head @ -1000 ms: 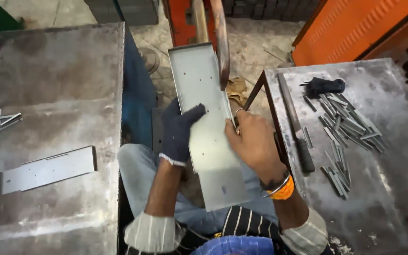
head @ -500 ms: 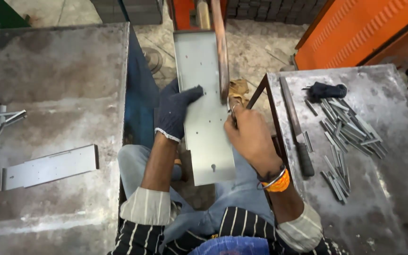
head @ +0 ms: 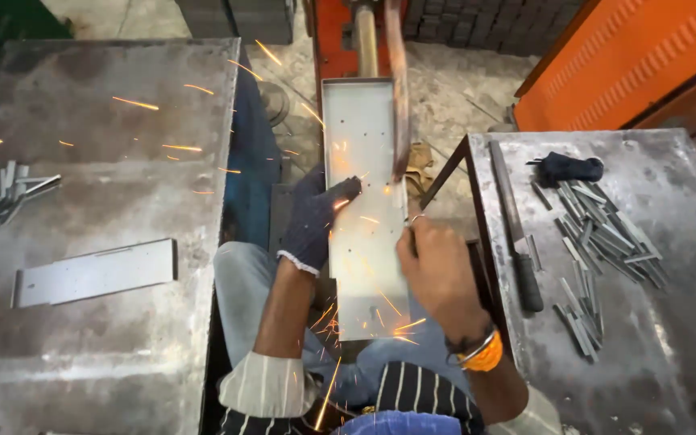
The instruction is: Using a spot welding machine to fuse small metal components onto a metal tray.
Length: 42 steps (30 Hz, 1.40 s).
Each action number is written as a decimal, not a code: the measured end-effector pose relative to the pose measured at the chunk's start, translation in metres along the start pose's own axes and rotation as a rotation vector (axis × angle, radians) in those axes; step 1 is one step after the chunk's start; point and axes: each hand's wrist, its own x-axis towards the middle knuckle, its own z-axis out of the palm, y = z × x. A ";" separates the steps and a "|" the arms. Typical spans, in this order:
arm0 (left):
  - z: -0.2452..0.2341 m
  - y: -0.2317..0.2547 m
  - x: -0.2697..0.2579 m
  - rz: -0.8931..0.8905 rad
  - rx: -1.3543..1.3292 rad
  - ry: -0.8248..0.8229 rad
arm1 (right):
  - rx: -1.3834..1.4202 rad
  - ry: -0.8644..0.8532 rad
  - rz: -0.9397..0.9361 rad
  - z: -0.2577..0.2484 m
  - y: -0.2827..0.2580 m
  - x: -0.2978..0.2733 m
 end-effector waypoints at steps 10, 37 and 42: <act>-0.047 0.021 -0.061 0.039 -0.011 0.188 | 0.037 0.107 -0.086 0.023 -0.053 0.013; -0.337 -0.120 -0.362 -0.127 1.426 1.458 | 0.400 -1.018 -0.526 0.160 -0.181 -0.065; -0.350 -0.120 -0.240 -0.044 1.502 1.045 | 0.467 -1.038 -0.345 0.167 -0.174 -0.052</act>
